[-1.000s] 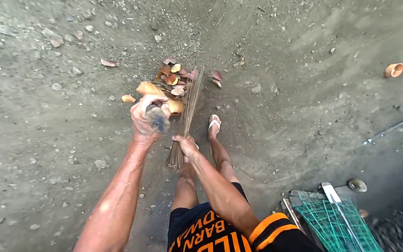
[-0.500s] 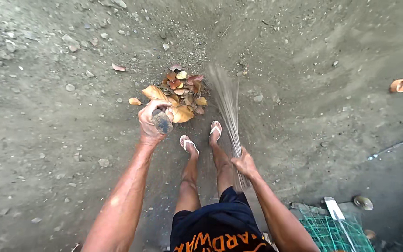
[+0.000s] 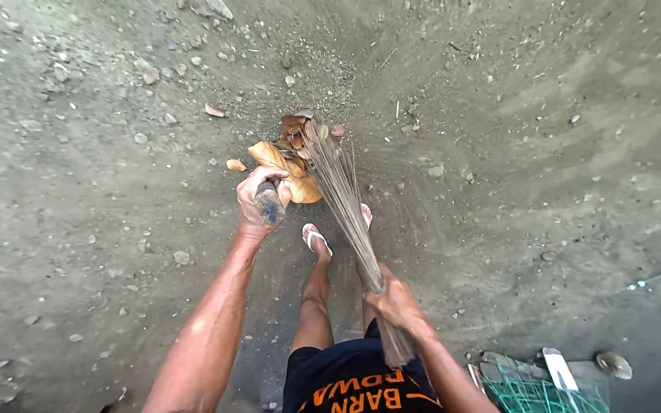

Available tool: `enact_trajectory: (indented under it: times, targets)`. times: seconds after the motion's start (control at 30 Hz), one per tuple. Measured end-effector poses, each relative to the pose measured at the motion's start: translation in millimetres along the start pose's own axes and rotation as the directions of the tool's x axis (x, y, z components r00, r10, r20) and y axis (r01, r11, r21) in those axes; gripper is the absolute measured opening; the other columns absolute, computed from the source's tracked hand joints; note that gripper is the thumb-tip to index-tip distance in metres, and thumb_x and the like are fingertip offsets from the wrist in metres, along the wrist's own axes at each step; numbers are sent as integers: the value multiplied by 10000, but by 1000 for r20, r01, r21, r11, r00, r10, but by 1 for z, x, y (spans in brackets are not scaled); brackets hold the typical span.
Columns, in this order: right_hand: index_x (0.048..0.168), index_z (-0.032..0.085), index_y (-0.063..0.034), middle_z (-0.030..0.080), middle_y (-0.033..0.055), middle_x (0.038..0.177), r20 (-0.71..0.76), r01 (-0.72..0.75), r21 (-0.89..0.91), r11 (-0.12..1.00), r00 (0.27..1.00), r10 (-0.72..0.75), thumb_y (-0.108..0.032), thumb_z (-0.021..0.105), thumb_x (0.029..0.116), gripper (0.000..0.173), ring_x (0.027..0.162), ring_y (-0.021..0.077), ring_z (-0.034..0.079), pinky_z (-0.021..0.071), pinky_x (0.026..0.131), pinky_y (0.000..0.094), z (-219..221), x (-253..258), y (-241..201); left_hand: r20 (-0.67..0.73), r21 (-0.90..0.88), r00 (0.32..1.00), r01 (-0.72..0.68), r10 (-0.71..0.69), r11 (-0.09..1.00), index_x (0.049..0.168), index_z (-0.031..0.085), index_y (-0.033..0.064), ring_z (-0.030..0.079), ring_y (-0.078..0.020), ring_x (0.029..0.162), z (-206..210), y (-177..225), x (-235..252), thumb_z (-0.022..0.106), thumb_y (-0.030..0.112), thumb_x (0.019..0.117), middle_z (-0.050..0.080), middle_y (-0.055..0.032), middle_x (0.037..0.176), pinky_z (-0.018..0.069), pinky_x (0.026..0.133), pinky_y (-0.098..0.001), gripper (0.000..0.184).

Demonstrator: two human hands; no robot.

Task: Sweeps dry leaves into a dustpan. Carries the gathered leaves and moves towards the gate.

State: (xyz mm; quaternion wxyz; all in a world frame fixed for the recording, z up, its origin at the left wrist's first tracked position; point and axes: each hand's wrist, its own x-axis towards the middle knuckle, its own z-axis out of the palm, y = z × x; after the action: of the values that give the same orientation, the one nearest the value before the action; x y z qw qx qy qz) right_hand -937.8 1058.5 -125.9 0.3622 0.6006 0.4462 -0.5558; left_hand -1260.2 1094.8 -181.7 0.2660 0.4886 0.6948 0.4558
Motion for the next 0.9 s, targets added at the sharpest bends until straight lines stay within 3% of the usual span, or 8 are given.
enact_trajectory:
  times: [0.1, 0.23, 0.37, 0.47, 0.53, 0.6, 0.77, 0.9]
  targets:
    - [1594, 371, -225, 720, 168, 1100, -62, 23, -200, 979, 997, -36, -417, 723, 852, 843, 983, 363, 708, 560, 837, 609, -45, 12, -9, -5, -2, 1000, 6, -6, 1000, 989, 663, -63, 597, -17, 757, 1, -1, 2, 611, 80, 882, 675, -84, 873, 506, 727, -171, 186]
    - [1536, 408, -125, 691, 239, 1170, -167, 40, -399, 916, 979, -116, -407, 665, 942, 706, 1097, 438, 672, 520, 891, 637, -87, 100, -90, -26, -13, 1000, -2, 2, 1000, 978, 695, -66, 670, -104, 757, 5, 2, 7, 642, 77, 854, 718, -133, 867, 568, 743, -247, 196]
    - [1453, 418, -10, 671, 266, 1176, -177, 15, -582, 813, 974, -145, -283, 759, 850, 744, 1072, 450, 684, 560, 816, 632, -77, 184, -135, -35, -33, 999, -18, 17, 999, 1010, 658, -45, 622, -18, 797, 4, -6, 5, 620, 90, 896, 686, -69, 905, 527, 760, -184, 181]
    - [1436, 430, -18, 671, 246, 1187, -92, 33, -627, 778, 989, -117, -303, 753, 851, 727, 1084, 433, 681, 556, 832, 622, -54, 156, -107, -48, -36, 999, -18, 16, 999, 1008, 658, -44, 632, -18, 807, 1, -10, 4, 622, 91, 905, 693, -70, 910, 537, 774, -189, 173]
    - [1550, 335, -79, 669, 224, 1241, -55, 21, -646, 763, 996, -74, -330, 655, 913, 756, 1123, 414, 680, 552, 868, 612, -52, 124, -82, -54, -52, 998, -32, 29, 998, 998, 659, -49, 617, -16, 782, 7, -8, 8, 622, 97, 913, 689, -69, 897, 527, 753, -186, 173]
    - [1633, 235, -155, 687, 215, 1218, -48, 1, -639, 769, 998, -41, -377, 636, 913, 854, 1099, 412, 689, 550, 858, 613, -52, 97, -55, -46, -49, 999, -13, 10, 999, 996, 664, -57, 626, -23, 791, 9, -1, 7, 625, 88, 908, 698, -79, 908, 532, 761, -190, 175]
    - [1632, 303, -327, 720, 170, 1178, -140, -137, -475, 869, 987, 79, -449, 690, 860, 872, 1062, 387, 700, 545, 857, 625, -91, 34, 20, 10, 32, 999, 47, -48, 998, 1062, 649, -53, 630, -47, 832, 0, 1, 6, 615, 149, 946, 681, -106, 958, 536, 810, -217, 234]
    - [1625, 322, -267, 700, 204, 1202, -295, -246, -314, 917, 943, 152, -414, 690, 890, 836, 1074, 425, 685, 532, 858, 653, -138, 51, 42, 5, 70, 1000, 17, -17, 997, 1060, 633, -76, 606, -23, 835, 0, 3, 10, 592, 147, 959, 663, -117, 956, 507, 818, -179, 249]
